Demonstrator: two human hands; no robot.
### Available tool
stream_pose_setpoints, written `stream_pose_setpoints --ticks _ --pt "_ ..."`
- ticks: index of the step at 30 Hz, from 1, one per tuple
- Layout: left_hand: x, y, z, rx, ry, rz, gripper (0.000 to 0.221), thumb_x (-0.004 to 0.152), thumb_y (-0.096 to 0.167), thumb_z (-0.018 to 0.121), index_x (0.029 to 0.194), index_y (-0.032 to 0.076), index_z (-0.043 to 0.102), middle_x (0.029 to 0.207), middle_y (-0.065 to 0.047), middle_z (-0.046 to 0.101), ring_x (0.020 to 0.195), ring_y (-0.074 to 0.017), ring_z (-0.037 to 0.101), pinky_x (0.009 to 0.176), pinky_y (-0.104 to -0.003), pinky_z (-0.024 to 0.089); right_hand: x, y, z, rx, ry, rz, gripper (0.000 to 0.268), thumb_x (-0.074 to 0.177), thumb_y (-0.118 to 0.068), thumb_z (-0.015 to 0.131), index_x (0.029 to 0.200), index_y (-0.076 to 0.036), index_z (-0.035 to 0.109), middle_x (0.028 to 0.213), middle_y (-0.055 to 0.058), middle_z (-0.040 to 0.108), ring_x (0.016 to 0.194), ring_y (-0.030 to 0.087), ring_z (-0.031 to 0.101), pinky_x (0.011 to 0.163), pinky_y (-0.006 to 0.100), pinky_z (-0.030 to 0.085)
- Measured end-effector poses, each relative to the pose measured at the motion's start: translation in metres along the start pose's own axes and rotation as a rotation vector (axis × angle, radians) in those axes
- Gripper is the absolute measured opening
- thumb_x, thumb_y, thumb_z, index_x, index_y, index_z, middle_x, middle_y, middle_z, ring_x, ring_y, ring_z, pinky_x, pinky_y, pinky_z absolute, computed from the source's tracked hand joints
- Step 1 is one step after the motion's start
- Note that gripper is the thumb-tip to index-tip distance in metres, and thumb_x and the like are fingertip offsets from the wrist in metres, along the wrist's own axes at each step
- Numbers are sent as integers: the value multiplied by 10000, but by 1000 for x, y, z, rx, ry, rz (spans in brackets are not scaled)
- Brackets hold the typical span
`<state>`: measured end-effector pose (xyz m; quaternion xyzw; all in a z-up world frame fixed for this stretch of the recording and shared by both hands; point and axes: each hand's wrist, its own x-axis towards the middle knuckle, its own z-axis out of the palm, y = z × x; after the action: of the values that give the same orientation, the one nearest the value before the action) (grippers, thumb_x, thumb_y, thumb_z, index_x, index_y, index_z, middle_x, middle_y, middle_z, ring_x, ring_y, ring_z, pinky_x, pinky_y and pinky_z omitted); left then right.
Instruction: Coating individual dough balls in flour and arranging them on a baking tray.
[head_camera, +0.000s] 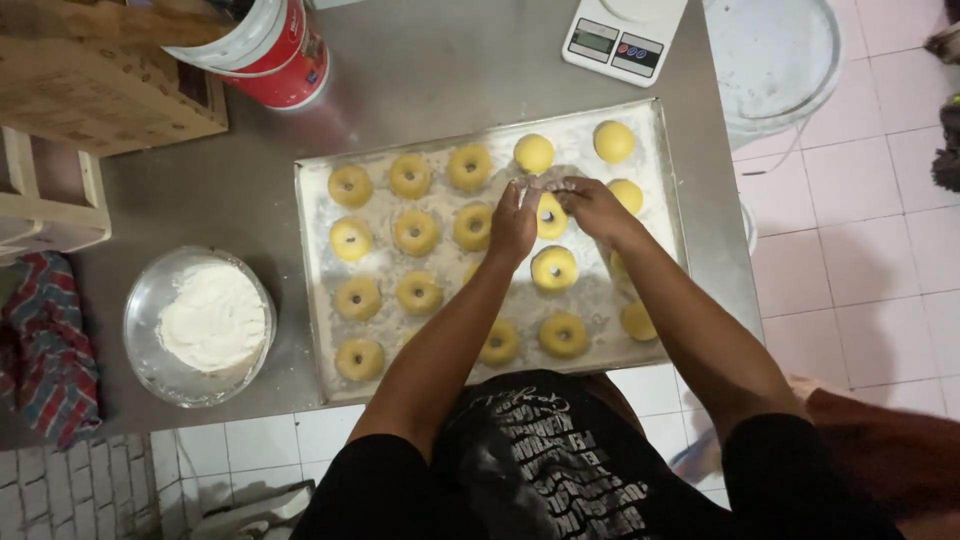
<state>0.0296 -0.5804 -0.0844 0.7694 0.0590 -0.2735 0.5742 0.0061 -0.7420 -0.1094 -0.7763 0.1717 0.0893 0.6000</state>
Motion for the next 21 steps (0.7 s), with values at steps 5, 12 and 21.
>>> stream_pose_setpoints --ticks 5,12,21 --pt "-3 15 2 -43 47 50 720 977 632 520 1445 85 549 1528 -185 529 1485 -331 402 1280 -478 269 22 16 4 -283 -28 28 462 960 -333 619 1358 -104 671 1095 225 736 1146 409 672 984 519 510" --pt "6 -11 -5 2 36 59 693 1007 599 459 1477 94 518 1558 -148 505 1480 -307 419 1260 -454 308 -24 -9 4 -375 91 -38 562 981 -322 565 1477 -58 549 1279 311 658 1264 487 579 1092 577 453" --pt "20 -72 -6 946 35 871 470 830 199 747 1275 88 640 1304 -159 537 1212 -378 588 881 -446 603 -44 25 20 -293 142 -38 432 967 -183 518 1397 -159 495 1306 293 615 1266 540 544 1074 643 446"
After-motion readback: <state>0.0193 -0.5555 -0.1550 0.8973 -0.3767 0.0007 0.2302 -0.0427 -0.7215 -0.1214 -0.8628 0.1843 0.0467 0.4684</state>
